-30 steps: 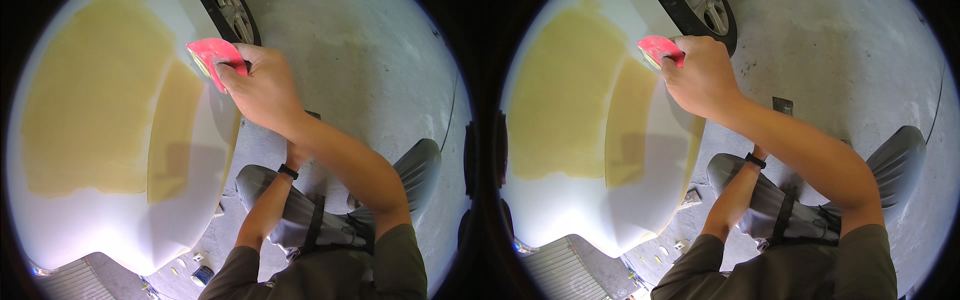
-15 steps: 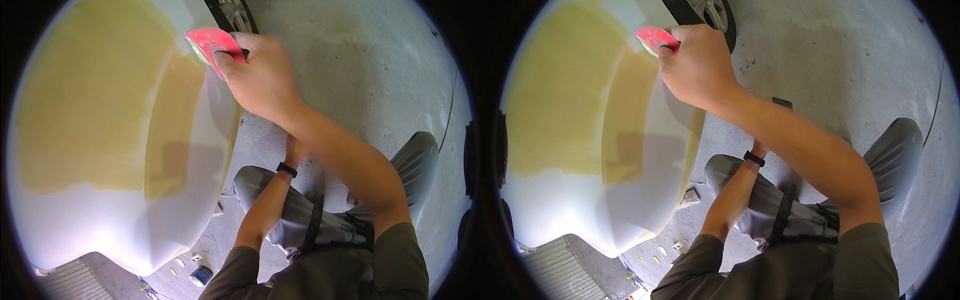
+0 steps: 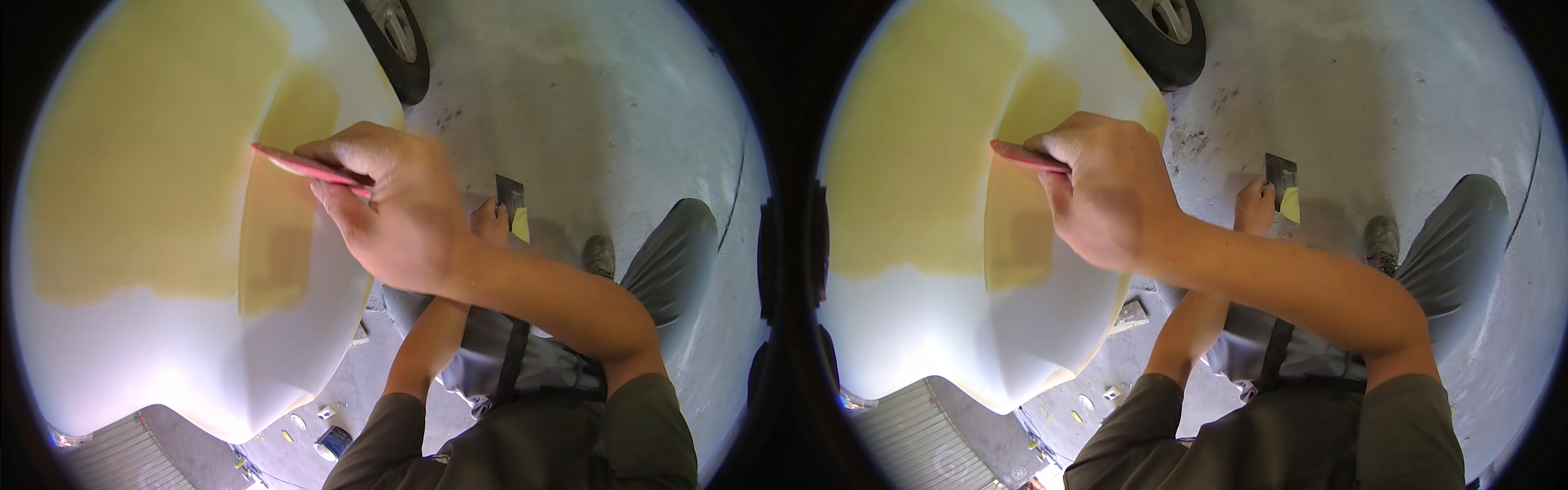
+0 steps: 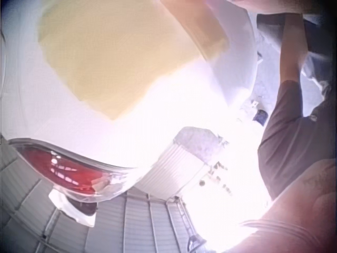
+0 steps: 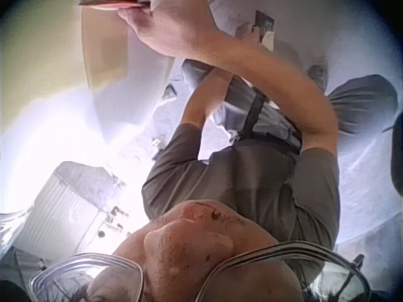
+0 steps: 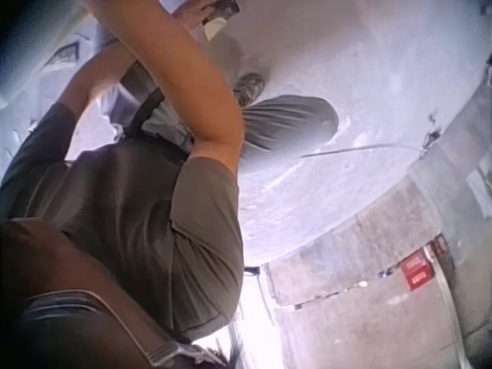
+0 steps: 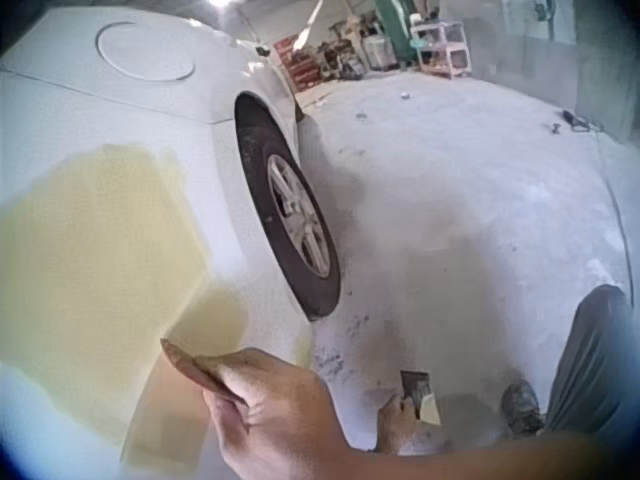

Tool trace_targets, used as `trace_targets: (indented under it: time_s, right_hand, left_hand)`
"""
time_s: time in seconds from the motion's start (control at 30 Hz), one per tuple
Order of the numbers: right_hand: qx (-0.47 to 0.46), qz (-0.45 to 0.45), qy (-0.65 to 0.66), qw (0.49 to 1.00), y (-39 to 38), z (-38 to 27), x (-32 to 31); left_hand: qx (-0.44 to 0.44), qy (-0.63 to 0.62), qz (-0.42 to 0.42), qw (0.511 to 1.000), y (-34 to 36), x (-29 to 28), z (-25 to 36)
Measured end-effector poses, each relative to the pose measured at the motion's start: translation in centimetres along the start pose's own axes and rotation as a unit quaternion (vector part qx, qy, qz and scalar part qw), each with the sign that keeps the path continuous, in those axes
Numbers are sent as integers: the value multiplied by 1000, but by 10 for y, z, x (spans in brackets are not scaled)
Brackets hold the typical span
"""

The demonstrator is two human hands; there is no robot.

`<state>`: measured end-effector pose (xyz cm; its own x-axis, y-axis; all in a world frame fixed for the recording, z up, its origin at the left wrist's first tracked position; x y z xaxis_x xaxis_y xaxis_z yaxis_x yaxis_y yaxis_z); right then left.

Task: The person mixes a yellow paste on a metal mixing card, then uses a red plastic spreader to apply the filler onto a white car bumper. The person repeatedly scoops more paste and spreads it over the bumper surface.

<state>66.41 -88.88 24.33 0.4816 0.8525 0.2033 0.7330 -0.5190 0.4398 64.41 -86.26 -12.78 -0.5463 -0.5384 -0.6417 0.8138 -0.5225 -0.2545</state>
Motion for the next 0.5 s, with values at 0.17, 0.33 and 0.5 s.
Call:
trace_targets:
  time_s: [0.17,0.33,0.5]
  right_hand:
    - [-27,-41,64,997,-36,-29,19]
    - [-35,-31,58,997,-69,-52,34]
    - [-17,-119,138,983,-82,-38,44]
  left_hand:
    - [35,-26,-16,999,-2,-8,17]
    - [40,-37,-24,998,3,-6,11]
    - [42,-32,-2,999,3,-7,12]
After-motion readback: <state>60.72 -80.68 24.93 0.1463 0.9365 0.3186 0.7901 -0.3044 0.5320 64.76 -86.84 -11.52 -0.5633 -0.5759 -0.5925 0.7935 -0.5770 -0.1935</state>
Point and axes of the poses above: each hand's wrist, its own y-axis towards the middle knuckle, its own x-axis out of the palm, z = x × y, the point moved 8 cm from there along y, towards the middle knuckle, and after that the axes turned 7 degrees about y, right-handed, at the moved point
